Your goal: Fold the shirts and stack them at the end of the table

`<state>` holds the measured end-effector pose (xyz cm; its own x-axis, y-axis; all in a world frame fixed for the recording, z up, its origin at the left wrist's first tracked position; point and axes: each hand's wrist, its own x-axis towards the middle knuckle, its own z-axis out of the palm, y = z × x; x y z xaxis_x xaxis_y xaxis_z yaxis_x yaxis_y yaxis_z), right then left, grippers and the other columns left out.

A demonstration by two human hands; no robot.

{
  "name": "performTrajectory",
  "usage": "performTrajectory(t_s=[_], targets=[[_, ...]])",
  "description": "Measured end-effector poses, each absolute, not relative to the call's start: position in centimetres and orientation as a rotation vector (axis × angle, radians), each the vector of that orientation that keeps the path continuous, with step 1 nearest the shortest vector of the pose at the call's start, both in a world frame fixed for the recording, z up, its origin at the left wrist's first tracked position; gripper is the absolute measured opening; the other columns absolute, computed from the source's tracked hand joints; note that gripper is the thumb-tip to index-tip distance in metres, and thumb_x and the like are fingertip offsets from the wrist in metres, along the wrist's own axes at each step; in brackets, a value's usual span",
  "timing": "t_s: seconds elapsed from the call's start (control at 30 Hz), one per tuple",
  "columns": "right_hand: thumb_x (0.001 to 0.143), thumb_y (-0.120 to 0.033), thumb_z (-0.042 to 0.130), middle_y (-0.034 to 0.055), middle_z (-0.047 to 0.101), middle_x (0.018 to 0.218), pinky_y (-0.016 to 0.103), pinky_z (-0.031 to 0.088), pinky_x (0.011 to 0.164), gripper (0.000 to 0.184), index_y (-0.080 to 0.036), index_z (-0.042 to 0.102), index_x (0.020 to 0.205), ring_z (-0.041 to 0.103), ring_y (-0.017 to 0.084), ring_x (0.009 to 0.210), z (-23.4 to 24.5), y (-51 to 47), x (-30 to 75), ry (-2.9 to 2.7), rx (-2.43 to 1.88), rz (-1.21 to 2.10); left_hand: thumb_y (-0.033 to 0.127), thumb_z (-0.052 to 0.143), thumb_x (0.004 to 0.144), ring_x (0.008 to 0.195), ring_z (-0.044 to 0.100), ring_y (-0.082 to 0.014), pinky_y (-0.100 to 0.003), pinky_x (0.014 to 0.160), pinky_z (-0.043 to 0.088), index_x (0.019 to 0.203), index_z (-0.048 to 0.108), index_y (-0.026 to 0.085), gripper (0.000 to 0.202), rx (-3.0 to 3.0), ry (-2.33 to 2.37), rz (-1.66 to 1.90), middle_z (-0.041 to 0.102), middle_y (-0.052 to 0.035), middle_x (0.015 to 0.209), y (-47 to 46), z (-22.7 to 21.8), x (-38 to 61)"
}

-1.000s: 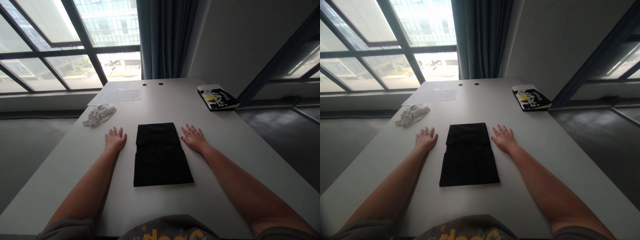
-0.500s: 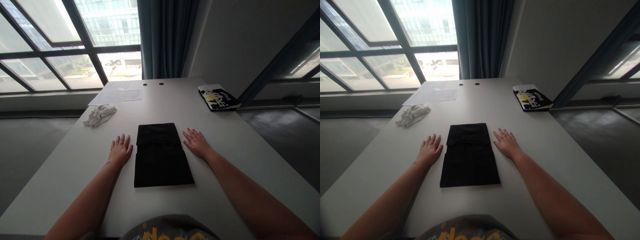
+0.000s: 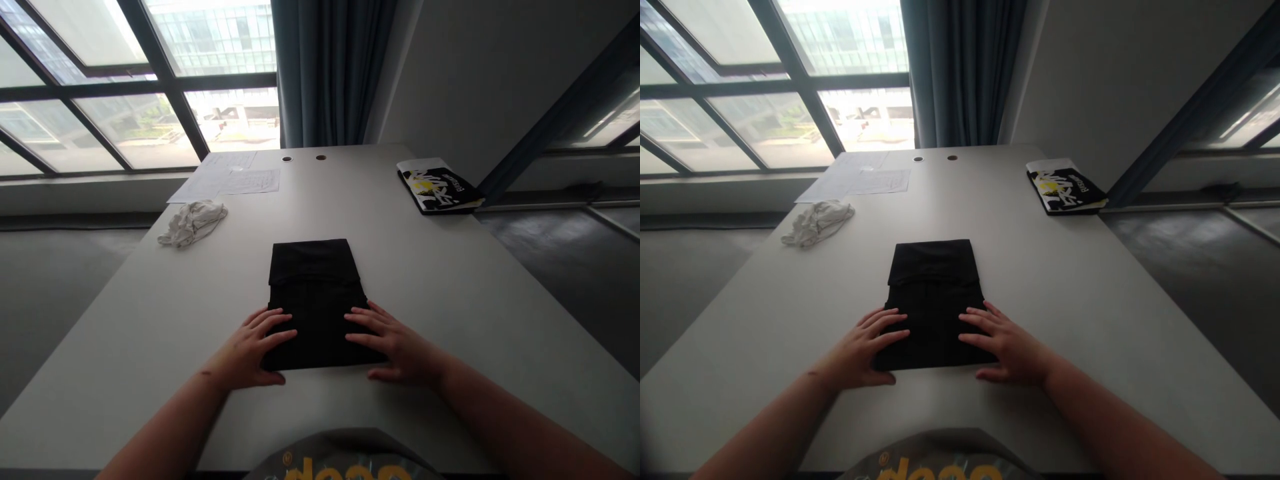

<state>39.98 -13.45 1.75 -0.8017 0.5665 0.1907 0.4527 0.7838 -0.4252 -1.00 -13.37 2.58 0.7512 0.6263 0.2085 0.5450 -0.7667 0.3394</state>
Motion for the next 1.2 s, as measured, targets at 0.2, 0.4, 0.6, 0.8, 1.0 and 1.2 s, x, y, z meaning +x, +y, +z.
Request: performTrajectory(t_s=[0.2,0.4,0.6,0.8,1.0,1.2], targets=[[0.086,-0.019,0.068,0.0105,0.045,0.162,0.060,0.024,0.129,0.070,-0.027,0.053,0.154,0.040,0.031,0.152,0.5,-12.9,39.9,-2.629,-0.944,0.500,0.022,0.069,0.083,0.142,0.054,-0.0271,-0.055,0.128,0.035,0.143,0.057,0.029,0.062,2.706,0.921,0.456,0.062,-0.0070,0.147,-12.7,2.3,-0.2],[0.081,-0.007,0.053,0.0078,0.047,0.161,0.052,0.034,0.128,0.081,-0.027,0.045,0.159,0.040,0.026,0.152,0.2,-12.2,40.8,-2.480,-1.048,0.518,0.007,0.055,0.079,0.144,0.053,-0.0250,-0.052,0.125,0.042,0.142,0.056,0.025,0.065,2.618,1.091,0.482,0.060,-0.0058,0.151,-11.6,1.4,-0.1],[0.084,-0.007,0.049,0.0076,0.050,0.158,0.050,0.042,0.124,0.064,-0.026,0.063,0.144,0.046,0.026,0.148,0.3,-11.2,40.8,-2.406,-1.116,0.601,0.001,0.049,0.072,0.149,0.048,-0.0253,-0.051,0.122,0.047,0.122,0.063,0.024,0.056,2.308,1.241,0.598,0.062,-0.0065,0.148,-10.6,1.1,0.3],[0.087,-0.009,0.052,0.0077,0.051,0.158,0.051,0.037,0.126,0.059,-0.026,0.064,0.143,0.046,0.027,0.148,-0.2,-10.9,40.8,-2.431,-1.131,0.510,0.011,0.059,0.081,0.148,0.048,-0.0263,-0.050,0.124,0.045,0.131,0.060,0.025,0.052,2.358,1.251,0.615,0.058,-0.0077,0.152,-10.5,0.8,0.3],[0.094,-0.025,0.062,0.0091,0.038,0.167,0.067,0.021,0.126,0.060,-0.029,0.054,0.153,0.029,0.034,0.157,0.2,-11.3,38.8,-2.536,-1.181,0.313,0.013,0.058,0.085,0.144,0.053,-0.0245,-0.053,0.129,0.036,0.125,0.063,0.026,0.043,2.436,1.256,0.641,0.063,-0.0059,0.147,-9.8,0.4,0.9],[0.096,-0.016,0.054,0.0097,0.051,0.158,0.069,0.011,0.127,0.057,-0.029,0.055,0.151,0.047,0.029,0.147,0.0,-10.9,37.1,-2.553,-1.120,0.243,0.030,0.051,0.100,0.133,0.064,-0.0209,-0.050,0.129,0.036,0.121,0.066,0.026,0.026,2.310,1.188,0.737,0.070,-0.0052,0.139,-8.0,0.8,1.7]])
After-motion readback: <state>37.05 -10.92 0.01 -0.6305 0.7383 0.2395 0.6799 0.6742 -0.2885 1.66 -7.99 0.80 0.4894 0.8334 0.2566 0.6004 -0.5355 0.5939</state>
